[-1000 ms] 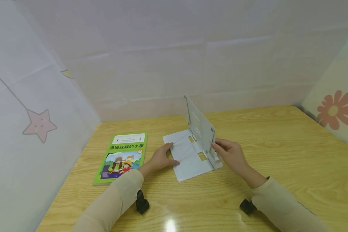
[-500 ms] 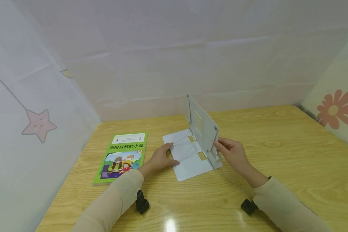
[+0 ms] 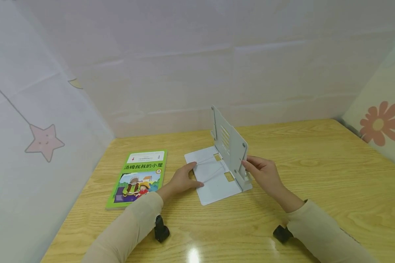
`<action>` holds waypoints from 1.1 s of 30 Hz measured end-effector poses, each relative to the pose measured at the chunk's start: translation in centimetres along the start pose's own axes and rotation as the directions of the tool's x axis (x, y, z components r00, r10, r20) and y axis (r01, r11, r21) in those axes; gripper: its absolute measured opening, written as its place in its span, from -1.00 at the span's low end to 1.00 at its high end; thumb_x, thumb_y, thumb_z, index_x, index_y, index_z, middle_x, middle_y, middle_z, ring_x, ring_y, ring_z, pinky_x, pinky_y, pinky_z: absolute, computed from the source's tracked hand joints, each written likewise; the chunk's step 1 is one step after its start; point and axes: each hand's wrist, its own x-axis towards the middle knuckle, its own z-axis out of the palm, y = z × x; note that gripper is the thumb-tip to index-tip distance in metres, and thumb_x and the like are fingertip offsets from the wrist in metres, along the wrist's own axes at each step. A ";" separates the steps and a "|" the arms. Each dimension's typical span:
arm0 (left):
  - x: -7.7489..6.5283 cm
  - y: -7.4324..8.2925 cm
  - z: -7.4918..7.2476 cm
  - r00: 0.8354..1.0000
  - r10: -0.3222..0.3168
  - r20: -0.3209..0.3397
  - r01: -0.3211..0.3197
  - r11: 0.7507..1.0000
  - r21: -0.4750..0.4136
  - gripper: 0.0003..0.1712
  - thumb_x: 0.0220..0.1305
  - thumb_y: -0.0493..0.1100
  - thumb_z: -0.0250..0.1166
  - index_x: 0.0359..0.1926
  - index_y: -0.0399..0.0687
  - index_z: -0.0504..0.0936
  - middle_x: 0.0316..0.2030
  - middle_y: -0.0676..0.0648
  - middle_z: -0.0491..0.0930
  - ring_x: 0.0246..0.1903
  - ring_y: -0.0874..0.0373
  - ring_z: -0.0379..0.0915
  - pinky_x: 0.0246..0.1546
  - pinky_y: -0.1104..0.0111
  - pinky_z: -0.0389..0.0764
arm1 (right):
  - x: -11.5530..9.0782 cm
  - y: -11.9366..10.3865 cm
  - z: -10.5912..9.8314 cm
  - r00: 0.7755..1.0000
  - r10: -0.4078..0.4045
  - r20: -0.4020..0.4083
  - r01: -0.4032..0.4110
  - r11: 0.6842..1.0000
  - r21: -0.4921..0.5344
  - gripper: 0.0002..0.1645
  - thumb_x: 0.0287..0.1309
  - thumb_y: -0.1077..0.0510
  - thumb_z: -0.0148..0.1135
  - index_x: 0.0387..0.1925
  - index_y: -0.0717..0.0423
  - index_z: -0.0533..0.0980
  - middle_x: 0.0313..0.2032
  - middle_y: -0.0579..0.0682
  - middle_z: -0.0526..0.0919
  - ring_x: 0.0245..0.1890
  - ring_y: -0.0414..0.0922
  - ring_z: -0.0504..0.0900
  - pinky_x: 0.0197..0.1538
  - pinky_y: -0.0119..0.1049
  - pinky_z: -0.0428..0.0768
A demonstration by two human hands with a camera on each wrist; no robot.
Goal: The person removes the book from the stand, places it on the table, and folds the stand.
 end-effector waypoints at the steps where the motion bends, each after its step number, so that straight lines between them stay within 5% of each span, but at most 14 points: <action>1: 0.0 0.0 0.0 1.000 0.003 0.000 -0.003 1.000 -0.001 -0.09 -0.14 -0.04 0.38 0.20 -0.29 0.16 0.18 -0.17 0.17 0.18 0.02 0.00 0.13 0.26 0.09 | 0.0 0.0 0.0 1.000 0.002 0.000 -0.002 1.000 -0.002 -0.81 0.01 0.52 0.01 -0.30 0.58 0.46 -0.39 0.37 0.54 -0.45 -0.28 0.55 -0.43 -0.51 0.52; 22: -0.2 -0.1 0.2 1.000 0.023 0.001 -0.023 1.000 -0.004 -0.09 -0.11 -0.05 0.36 0.21 -0.30 0.13 0.20 -0.18 0.13 0.19 0.02 -0.03 0.14 0.28 0.07 | 0.0 -0.2 0.0 1.000 0.001 0.012 0.000 0.999 -0.046 -0.81 0.02 0.49 0.03 -0.29 0.54 0.48 -0.38 0.32 0.56 -0.47 -0.20 0.55 -0.43 -0.51 0.51; 33: -0.1 -0.1 -0.1 1.000 -0.012 0.016 0.012 1.000 -0.027 -0.09 -0.11 -0.07 0.37 0.23 -0.25 0.12 0.21 -0.15 0.12 0.20 0.04 -0.05 0.15 0.28 0.04 | 0.1 2.4 0.0 0.999 0.011 0.030 -0.011 1.000 0.007 -0.79 0.02 0.45 0.06 -0.26 0.49 0.49 -0.33 0.28 0.57 -0.41 -0.22 0.56 -0.40 -0.50 0.52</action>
